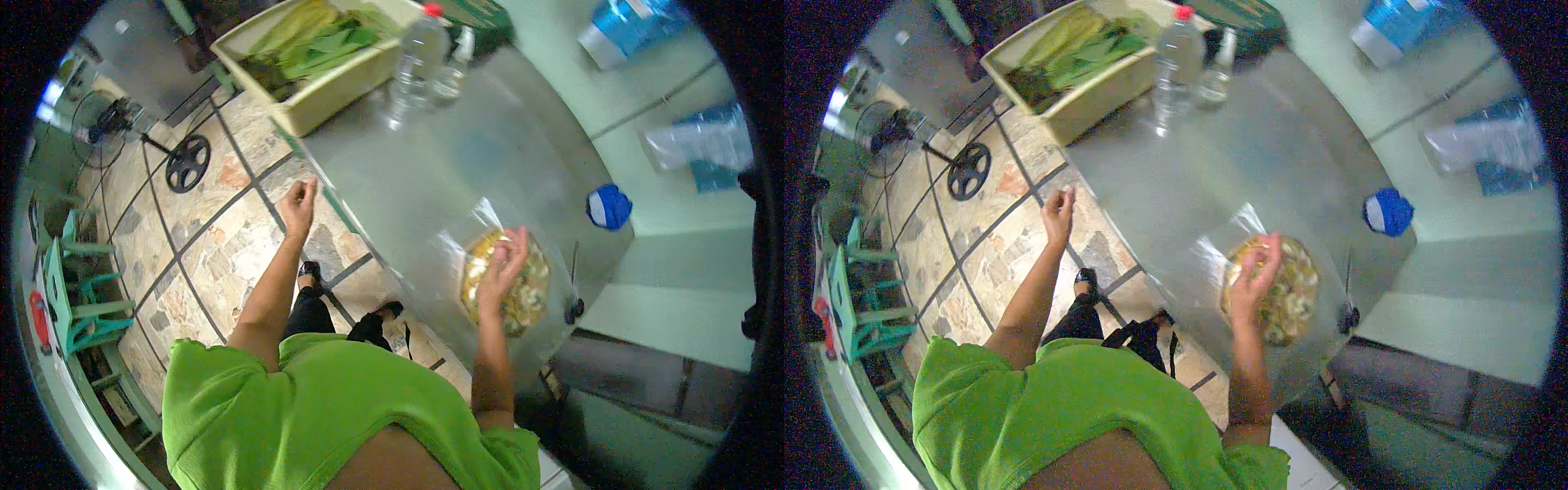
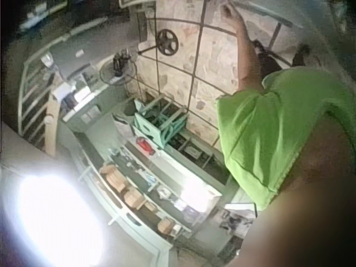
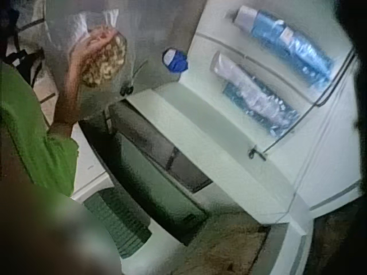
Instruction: The person receives a large round dish of food topped with sliced eggs and vegetables, then uses a spoon to add chopped meat and fried noodles from separate containers. The person places the dish on a metal table, covers it with a plastic bag, and secures it with a green hexagonal lid.
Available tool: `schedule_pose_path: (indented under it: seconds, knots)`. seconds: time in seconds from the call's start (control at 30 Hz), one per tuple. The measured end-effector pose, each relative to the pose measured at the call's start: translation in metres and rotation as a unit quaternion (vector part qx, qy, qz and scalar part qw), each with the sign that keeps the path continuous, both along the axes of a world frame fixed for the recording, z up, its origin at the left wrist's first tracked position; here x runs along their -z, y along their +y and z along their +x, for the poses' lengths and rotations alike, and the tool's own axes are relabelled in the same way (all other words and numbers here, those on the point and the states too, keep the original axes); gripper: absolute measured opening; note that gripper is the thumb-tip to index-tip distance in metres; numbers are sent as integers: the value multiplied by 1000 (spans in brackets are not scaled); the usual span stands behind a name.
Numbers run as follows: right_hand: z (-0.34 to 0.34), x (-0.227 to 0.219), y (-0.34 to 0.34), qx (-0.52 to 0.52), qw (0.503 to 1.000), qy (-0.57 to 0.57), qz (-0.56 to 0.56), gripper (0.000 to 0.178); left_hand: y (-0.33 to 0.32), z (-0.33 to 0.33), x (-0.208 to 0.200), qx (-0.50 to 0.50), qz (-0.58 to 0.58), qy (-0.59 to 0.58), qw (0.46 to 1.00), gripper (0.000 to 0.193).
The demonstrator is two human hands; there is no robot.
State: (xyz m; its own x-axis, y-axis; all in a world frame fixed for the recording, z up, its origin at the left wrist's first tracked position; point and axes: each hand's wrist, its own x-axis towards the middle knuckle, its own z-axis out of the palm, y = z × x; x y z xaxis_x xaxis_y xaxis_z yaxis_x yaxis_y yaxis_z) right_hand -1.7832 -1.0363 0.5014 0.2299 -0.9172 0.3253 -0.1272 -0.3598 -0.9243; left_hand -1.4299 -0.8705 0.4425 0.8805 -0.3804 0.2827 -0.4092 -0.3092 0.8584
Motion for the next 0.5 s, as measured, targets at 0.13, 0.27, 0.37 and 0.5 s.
schedule_pose_path:
  seconds: [0.13,0.27,0.37,0.5]
  knots:
    - [127,-3,77,-161,985,45,38,58,97,136,48,-54,-17,122,991,18]
    - [247,19,112,-192,961,195,-27,67,121,251,110,-25,112,212,970,17]
    - [305,42,121,-121,905,386,-128,74,83,308,138,-8,112,367,923,21]
    - [333,58,120,-87,921,372,-77,78,18,354,147,-53,10,510,858,27]
